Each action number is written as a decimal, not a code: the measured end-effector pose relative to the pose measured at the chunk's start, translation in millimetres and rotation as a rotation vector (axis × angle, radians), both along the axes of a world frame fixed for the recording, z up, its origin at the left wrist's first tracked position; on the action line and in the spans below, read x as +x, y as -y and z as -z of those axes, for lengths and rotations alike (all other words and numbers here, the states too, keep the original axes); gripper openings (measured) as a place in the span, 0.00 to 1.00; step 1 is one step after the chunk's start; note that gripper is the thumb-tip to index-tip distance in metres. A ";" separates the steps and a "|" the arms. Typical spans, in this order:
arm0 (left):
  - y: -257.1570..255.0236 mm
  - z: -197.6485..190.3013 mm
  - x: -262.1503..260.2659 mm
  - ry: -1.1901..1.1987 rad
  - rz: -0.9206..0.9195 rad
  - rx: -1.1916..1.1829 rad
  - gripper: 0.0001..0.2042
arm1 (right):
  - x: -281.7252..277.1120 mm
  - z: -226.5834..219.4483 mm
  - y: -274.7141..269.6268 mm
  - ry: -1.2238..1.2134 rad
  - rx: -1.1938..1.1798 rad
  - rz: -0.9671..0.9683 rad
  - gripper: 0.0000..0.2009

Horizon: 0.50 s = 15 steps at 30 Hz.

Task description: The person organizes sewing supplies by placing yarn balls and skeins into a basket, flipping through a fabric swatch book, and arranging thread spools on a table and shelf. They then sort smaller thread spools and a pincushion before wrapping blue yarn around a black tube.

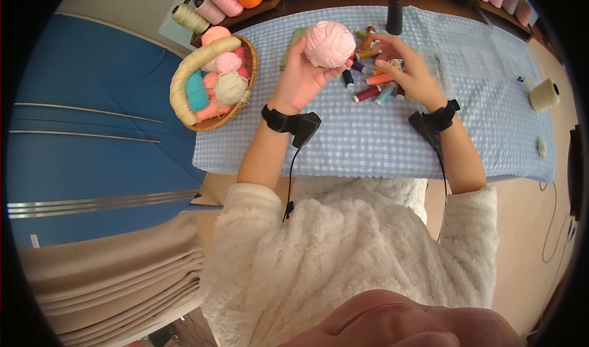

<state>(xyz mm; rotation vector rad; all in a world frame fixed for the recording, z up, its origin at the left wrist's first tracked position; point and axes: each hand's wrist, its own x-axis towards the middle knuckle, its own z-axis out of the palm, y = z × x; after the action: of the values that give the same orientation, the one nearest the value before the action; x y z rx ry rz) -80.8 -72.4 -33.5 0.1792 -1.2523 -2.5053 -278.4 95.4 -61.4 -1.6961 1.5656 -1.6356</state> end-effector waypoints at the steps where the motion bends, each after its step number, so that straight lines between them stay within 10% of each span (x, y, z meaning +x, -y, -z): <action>1: -5.1 3.5 -4.7 0.026 -0.009 -0.009 0.29 | -1.6 2.0 1.3 -0.028 -0.028 -0.030 0.21; 15: -23.3 41.7 -10.1 -0.048 -0.163 -0.412 0.37 | 5.2 15.9 5.9 0.151 0.057 -0.118 0.27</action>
<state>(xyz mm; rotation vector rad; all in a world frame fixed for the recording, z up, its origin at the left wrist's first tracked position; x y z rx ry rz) -90.9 -49.2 -75.2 0.1135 -1.6272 -2.0527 -273.2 89.5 -77.2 -1.5660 1.4010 -1.6045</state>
